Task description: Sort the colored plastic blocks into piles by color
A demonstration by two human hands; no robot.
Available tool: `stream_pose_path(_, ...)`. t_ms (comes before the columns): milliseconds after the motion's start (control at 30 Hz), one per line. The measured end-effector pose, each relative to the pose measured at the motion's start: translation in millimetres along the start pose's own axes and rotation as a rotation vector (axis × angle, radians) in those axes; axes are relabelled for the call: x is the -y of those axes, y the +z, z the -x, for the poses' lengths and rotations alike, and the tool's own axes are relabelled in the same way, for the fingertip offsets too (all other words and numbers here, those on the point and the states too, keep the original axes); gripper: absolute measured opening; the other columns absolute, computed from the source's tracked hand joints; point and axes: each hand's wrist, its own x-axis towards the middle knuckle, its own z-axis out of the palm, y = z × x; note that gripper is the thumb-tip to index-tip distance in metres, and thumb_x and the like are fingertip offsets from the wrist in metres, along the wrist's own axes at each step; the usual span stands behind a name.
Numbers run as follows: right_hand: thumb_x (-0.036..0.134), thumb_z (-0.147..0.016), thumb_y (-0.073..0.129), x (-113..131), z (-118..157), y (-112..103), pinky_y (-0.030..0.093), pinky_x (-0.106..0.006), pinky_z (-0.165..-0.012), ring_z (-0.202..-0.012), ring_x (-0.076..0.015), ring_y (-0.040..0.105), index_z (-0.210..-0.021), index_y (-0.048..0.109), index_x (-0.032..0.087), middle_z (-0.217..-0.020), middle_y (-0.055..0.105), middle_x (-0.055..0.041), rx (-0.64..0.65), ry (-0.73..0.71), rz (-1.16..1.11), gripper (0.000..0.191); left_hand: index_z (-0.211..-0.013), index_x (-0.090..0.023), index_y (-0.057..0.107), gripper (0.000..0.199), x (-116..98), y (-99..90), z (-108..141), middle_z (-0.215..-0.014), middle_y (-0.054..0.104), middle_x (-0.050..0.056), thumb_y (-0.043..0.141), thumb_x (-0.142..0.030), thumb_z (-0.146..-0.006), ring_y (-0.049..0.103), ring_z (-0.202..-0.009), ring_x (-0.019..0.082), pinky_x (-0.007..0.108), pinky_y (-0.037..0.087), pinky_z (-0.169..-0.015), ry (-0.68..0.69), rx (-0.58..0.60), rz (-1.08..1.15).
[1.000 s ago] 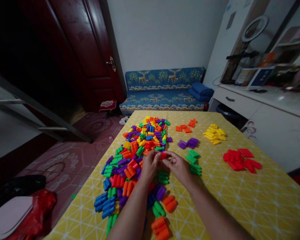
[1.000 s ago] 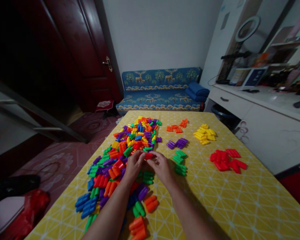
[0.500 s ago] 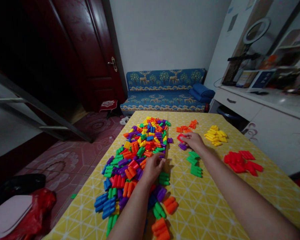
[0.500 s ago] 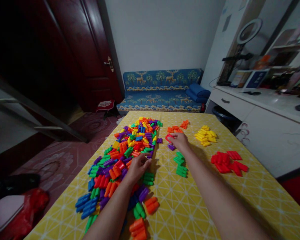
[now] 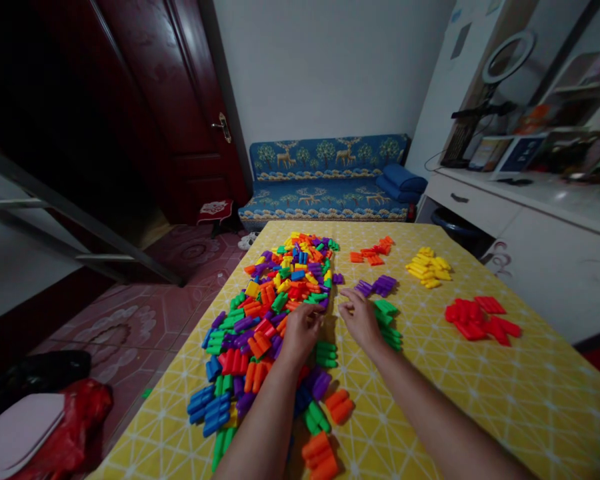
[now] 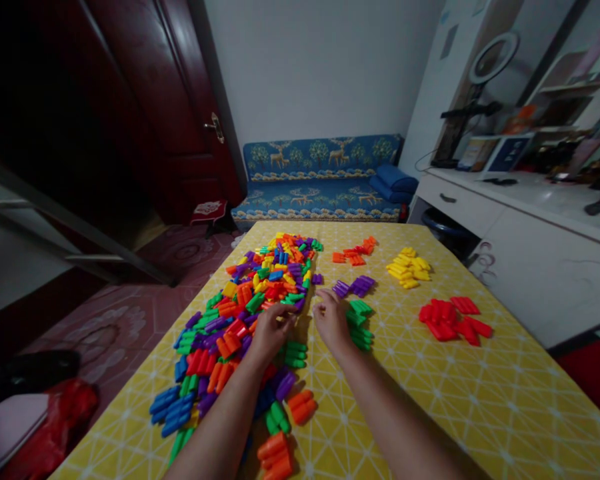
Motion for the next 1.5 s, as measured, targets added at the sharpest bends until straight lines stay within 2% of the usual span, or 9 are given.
stream_pose_path(100, 0.008, -0.076, 0.047, 2, -21, 10, 0.047, -0.042, -0.102, -0.129, -0.0266, 0.050, -0.133, 0.053, 0.018, -0.142, 0.048, -0.0147, -0.011, -0.084, 0.217, 0.059, -0.087, -0.016, 0.072, 0.019, 1, 1.0, 0, -0.080, 0.070, 0.006, 0.061, -0.008, -0.074, 0.064, -0.070, 0.016, 0.025, 0.050, -0.063, -0.001, 0.010, -0.001)
stream_pose_path(233, 0.001, -0.075, 0.049, 11, -53, 18, 0.044, -0.040, -0.101, -0.128, -0.0288, 0.050, -0.146, 0.039, 0.020, -0.149, 0.041, -0.0156, 0.181, 0.047, 0.552, 0.073, -0.088, -0.015, 0.072, 0.019, 6, 3.2, 0, -0.081, 0.070, 0.006, 0.061, -0.008, -0.074, 0.064, -0.070, 0.015, 0.025, 0.051, -0.064, 0.018, 0.033, -0.035)
stream_pose_path(367, 0.004, -0.082, 0.048, 17, -64, 20, 0.038, -0.033, -0.103, -0.130, -0.0247, 0.047, -0.134, 0.050, 0.016, -0.138, 0.052, -0.0151, 0.241, 0.066, 0.650, 0.054, -0.091, -0.013, 0.072, 0.020, 8, 3.8, -1, -0.085, 0.070, 0.008, 0.059, -0.007, -0.076, 0.065, -0.071, 0.014, 0.024, 0.051, -0.064, 0.018, 0.054, -0.066)
stream_pose_path(533, 0.012, -0.089, 0.046, 25, -54, 18, 0.043, -0.027, -0.085, -0.107, -0.0201, 0.059, -0.115, 0.059, 0.019, -0.118, 0.058, -0.0120, 0.215, 0.129, 0.743, 0.030, -0.091, -0.012, 0.072, 0.021, 6, 2.6, -1, -0.084, 0.070, 0.007, 0.059, -0.006, -0.076, 0.065, -0.070, 0.014, 0.023, 0.051, -0.064, 0.018, 0.062, -0.061)
stream_pose_path(700, 0.025, -0.089, 0.053, 33, -62, -11, 0.043, -0.029, -0.078, -0.098, -0.0201, 0.060, -0.115, 0.059, 0.024, -0.117, 0.054, -0.0089, 0.187, 0.141, 0.852, 0.027, -0.090, -0.013, 0.072, 0.020, 6, 2.8, -2, -0.084, 0.070, 0.007, 0.060, -0.006, -0.075, 0.065, -0.072, 0.014, 0.023, 0.051, -0.063, 0.012, 0.059, -0.062)
stream_pose_path(1000, 0.044, -0.089, 0.055, 5, -69, -55, 0.025, -0.051, -0.103, -0.127, -0.0315, 0.039, -0.120, 0.061, 0.023, -0.130, 0.055, -0.0124, 0.312, 0.124, 1.024, 0.039, -0.089, -0.013, 0.072, 0.018, 3, 1.8, -1, -0.084, 0.071, 0.007, 0.060, -0.008, -0.077, 0.066, -0.072, 0.015, 0.024, 0.051, -0.064, -0.005, 0.069, -0.072)
stream_pose_path(1167, 0.032, -0.092, 0.051, -1, -70, -63, 0.025, -0.056, -0.102, -0.135, -0.0342, 0.032, -0.133, 0.053, 0.025, -0.142, 0.049, -0.0138, 0.329, 0.166, 1.046, 0.041, -0.090, -0.013, 0.072, 0.019, -1, 0.6, -1, -0.085, 0.071, 0.008, 0.061, -0.008, -0.076, 0.066, -0.074, 0.016, 0.026, 0.052, -0.067, -0.011, 0.062, -0.093)
stream_pose_path(1300, 0.036, -0.094, 0.049, 19, -63, -53, 0.029, -0.050, -0.107, -0.135, -0.0307, 0.036, -0.135, 0.052, 0.019, -0.143, 0.048, -0.0144, 0.284, 0.081, 0.950, 0.044, -0.092, -0.013, 0.071, 0.020, 1, 0.4, -2, -0.085, 0.072, 0.007, 0.059, -0.009, -0.077, 0.067, -0.072, 0.016, 0.025, 0.052, -0.064, -0.039, 0.046, -0.050)
stream_pose_path(1500, 0.038, -0.092, 0.050, 62, 32, -31, 0.047, -0.036, -0.098, -0.112, -0.0211, 0.061, -0.121, 0.063, 0.023, -0.121, 0.065, -0.0086, 0.425, -0.046, 0.327, 0.035, -0.092, -0.015, 0.071, 0.022, -2, -2.2, 0, -0.089, 0.074, 0.008, 0.055, -0.009, -0.078, 0.069, -0.078, 0.017, 0.027, 0.054, -0.070, -0.031, -0.074, 0.011)
